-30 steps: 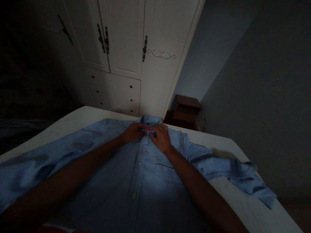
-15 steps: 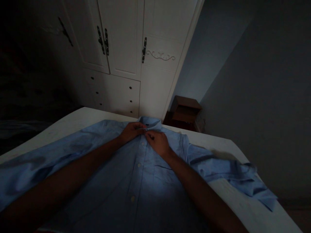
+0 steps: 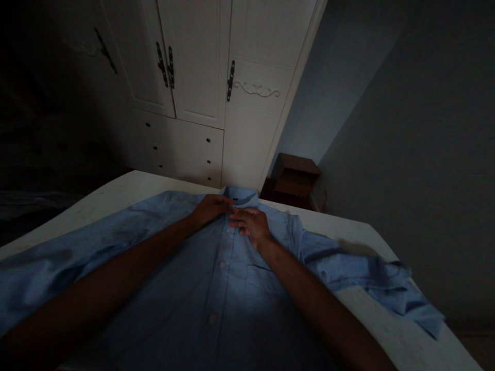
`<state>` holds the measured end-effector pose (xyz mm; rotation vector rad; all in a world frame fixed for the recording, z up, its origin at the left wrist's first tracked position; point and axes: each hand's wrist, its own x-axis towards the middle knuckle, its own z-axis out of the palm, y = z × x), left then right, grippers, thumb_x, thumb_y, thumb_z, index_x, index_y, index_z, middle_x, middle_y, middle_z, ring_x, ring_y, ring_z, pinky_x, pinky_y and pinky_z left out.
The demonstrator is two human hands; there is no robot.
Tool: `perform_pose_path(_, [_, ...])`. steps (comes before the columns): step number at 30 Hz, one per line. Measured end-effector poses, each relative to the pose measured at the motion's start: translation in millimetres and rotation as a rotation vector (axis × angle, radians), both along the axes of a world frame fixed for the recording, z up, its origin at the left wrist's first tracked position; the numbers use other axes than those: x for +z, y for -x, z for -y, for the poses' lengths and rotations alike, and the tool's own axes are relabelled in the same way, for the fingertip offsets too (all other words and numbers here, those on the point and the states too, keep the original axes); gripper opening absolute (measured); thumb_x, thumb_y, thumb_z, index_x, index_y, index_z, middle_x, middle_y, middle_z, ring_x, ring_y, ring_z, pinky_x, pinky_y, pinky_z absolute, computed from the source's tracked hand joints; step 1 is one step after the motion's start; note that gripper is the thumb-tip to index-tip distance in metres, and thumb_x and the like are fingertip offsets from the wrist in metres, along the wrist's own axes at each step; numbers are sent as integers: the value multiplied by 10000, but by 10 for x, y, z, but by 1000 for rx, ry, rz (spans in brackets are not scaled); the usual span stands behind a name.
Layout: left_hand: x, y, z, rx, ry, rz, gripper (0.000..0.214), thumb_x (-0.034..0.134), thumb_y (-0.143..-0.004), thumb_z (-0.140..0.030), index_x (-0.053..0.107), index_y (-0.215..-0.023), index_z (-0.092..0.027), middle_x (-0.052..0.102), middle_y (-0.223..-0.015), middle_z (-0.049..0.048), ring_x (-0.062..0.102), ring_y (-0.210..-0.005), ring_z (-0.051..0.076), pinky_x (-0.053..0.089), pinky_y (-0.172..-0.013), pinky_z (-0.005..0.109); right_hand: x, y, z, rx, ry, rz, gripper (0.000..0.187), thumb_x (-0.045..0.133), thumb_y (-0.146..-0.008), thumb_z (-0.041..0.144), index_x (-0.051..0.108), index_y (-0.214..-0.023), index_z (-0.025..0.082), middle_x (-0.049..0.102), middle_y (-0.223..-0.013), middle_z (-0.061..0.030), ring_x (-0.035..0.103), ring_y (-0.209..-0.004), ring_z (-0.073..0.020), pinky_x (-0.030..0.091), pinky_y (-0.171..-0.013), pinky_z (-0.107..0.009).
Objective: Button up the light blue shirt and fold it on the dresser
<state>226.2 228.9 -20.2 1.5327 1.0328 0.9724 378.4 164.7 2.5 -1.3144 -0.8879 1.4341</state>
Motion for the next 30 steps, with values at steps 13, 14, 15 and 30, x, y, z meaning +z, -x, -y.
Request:
perform_pose_path(13, [-42, 4, -20, -25, -35, -10, 182, 655, -688, -324, 729, -724, -162, 716, -725, 2, 648, -718, 161, 491, -766, 290, -9, -13, -74, 49, 11, 120, 35, 660, -713, 176, 645, -700, 147, 750, -751, -94, 688, -527, -162, 269, -286, -168])
perform_pose_path(14, [-46, 3, -22, -28, -32, -3, 178, 657, -685, -319, 730, -726, -161, 713, -722, -1, 645, -716, 158, 489, -767, 287, -22, -18, -82, 59, 4, 138, 40, 660, -712, 182, 642, -697, 149, 746, -743, -88, 683, -523, -160, 264, -287, -170])
perform_pose_path(15, [-50, 3, -25, -34, -26, -2, 171, 658, -683, -311, 729, -724, -161, 707, -713, -4, 640, -709, 155, 488, -763, 284, -41, -26, -90, 72, -11, 173, 50, 660, -714, 192, 639, -695, 152, 741, -734, -82, 674, -512, -157, 258, -289, -175])
perform_pose_path(30, [-56, 20, -52, -112, -39, 15, 203, 653, -697, -356, 661, -686, -153, 654, -660, -8, 599, -657, 150, 476, -699, 278, -238, -241, -147, 158, -1049, 1182, 305, 606, -874, 251, 621, -1177, 214, 637, -1206, -96, 534, -1153, -277, 370, -985, -464])
